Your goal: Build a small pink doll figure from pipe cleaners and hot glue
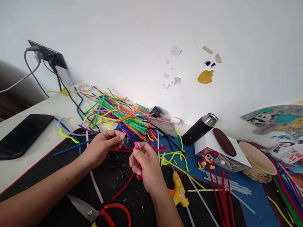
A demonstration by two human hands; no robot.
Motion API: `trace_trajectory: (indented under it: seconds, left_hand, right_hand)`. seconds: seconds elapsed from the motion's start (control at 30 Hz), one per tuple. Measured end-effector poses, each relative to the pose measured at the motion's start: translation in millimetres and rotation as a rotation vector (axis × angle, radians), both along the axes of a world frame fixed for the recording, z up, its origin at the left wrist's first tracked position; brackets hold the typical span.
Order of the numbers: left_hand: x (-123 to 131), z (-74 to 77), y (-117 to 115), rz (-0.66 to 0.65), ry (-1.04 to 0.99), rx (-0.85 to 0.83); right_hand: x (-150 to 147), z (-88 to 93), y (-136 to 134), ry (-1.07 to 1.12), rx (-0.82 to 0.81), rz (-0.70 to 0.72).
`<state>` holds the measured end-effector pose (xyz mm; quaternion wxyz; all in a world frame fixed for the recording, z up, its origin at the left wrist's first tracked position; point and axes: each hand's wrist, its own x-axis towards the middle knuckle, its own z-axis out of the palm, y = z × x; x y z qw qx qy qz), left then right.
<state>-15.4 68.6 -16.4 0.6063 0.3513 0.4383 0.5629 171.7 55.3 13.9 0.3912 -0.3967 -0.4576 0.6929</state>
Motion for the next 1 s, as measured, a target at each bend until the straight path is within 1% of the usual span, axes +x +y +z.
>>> trace_trajectory:
  seconds: [0.07,0.17,0.33,0.4,0.57,0.7,0.8,1.0]
  left_hand:
    - [0,-1.4,0,-0.001,0.014,0.005]
    - [0,-2.3,-1,-0.001,0.035,0.015]
    - [4,-1.4,-3,-0.01,0.06,0.005]
    - [5,-1.1,-4,-0.018,0.082,0.008]
    - [8,-1.2,-6,-0.023,0.098,0.007]
    - [8,-1.2,-8,-0.038,0.114,0.019]
    - [10,1.6,-10,-0.069,0.133,0.023]
    - [15,10.9,-13,-0.109,0.162,0.024]
  right_hand:
    - [-1,-1.5,1,0.043,-0.009,0.005]
    - [1,-9.6,0,0.055,0.002,0.009]
    - [13,-22.9,-5,-0.01,0.059,0.016]
    - [17,-24.0,-6,-0.049,0.075,0.018]
    - [17,-21.5,-7,-0.125,0.055,0.048]
    - [14,-23.9,-9,-0.24,0.143,0.06]
    - [14,-27.9,-10,-0.346,0.214,0.058]
    - [9,-30.4,-13,-0.652,0.412,-0.021]
